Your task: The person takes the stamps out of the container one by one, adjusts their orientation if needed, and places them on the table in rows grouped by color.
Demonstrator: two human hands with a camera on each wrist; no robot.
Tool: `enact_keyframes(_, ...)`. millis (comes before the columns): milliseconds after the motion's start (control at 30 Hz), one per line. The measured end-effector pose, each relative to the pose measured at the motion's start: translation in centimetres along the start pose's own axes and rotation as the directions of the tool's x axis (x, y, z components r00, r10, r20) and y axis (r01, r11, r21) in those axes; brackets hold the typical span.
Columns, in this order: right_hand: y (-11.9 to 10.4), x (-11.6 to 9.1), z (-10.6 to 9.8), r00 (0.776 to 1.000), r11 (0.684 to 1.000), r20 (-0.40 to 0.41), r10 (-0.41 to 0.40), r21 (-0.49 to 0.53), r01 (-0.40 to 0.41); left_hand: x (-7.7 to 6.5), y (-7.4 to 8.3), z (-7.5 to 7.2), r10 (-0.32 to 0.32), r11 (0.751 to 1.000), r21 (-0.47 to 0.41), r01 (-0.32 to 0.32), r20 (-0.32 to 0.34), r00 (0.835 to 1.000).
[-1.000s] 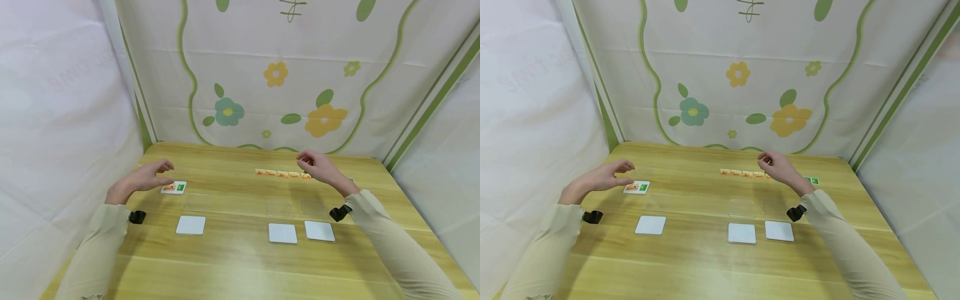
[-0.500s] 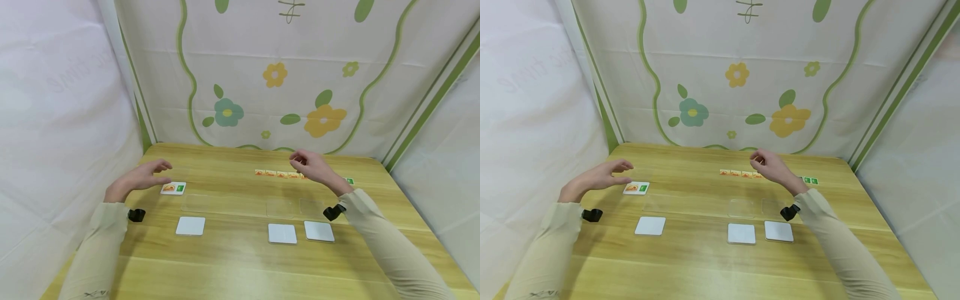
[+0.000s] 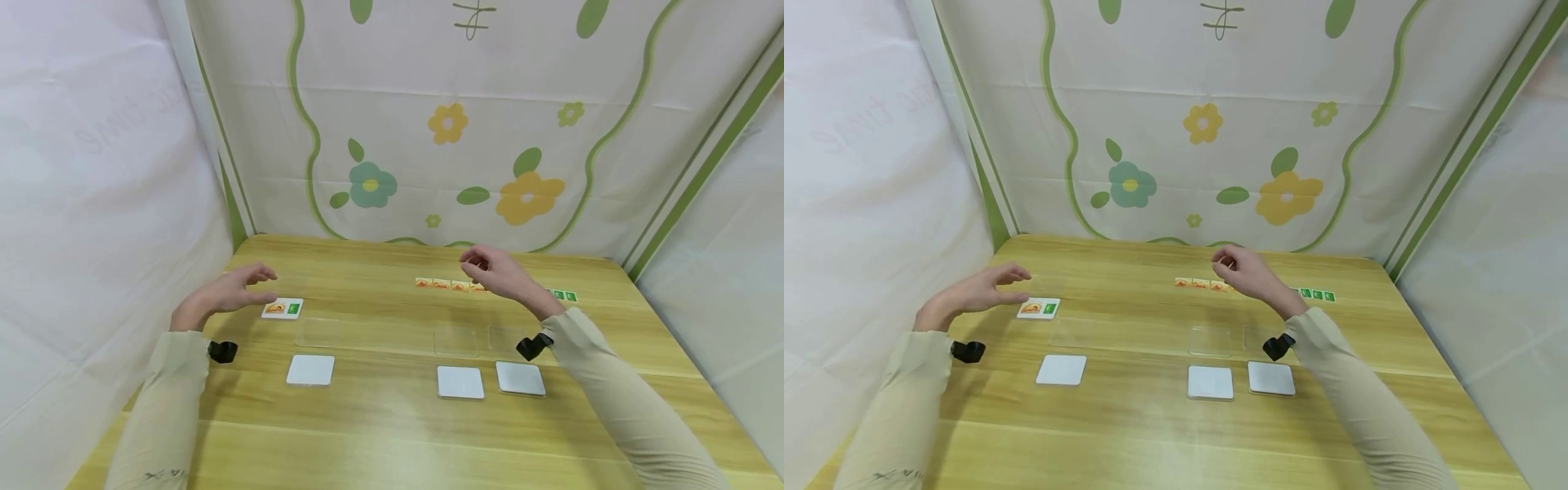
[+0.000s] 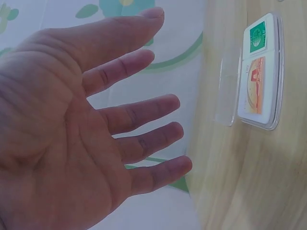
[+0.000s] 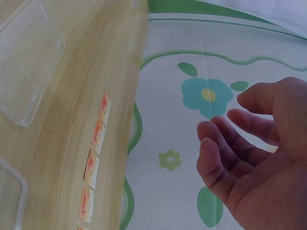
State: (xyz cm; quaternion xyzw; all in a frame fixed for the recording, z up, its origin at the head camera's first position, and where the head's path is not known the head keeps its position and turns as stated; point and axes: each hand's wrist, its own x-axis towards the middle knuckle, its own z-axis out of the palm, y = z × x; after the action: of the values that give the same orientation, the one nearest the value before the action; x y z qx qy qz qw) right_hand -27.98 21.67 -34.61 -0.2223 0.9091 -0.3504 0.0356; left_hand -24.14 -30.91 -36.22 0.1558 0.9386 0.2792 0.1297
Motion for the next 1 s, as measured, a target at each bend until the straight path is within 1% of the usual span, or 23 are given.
enact_keyframes(100,-0.3,0.2,0.2,1.000,1.000,0.006,-0.011,0.000,0.011,0.1,-0.5,0.1,-0.008,1.000,-0.020,0.008,0.006,1.000)
enact_keyframes(333,-1.1,0.5,0.8,1.000,1.000,0.019,-0.011,0.020,0.011,0.3,-1.6,0.5,-0.012,1.000,-0.021,0.012,-0.002,1.000)
enact_keyframes(567,-2.4,1.0,1.7,0.999,0.999,0.032,-0.032,0.029,0.031,0.5,-2.3,0.8,-0.042,0.996,-0.073,0.044,0.028,0.999)
enact_keyframes(767,-3.2,1.5,2.6,0.996,0.996,0.044,-0.082,0.021,0.081,0.5,-2.8,1.1,-0.059,0.996,-0.059,0.060,0.031,0.998)
enact_keyframes(1000,-3.7,2.0,3.6,0.994,0.995,0.067,-0.091,0.033,0.089,0.5,-3.6,1.6,-0.080,0.995,-0.052,0.082,0.045,0.996)
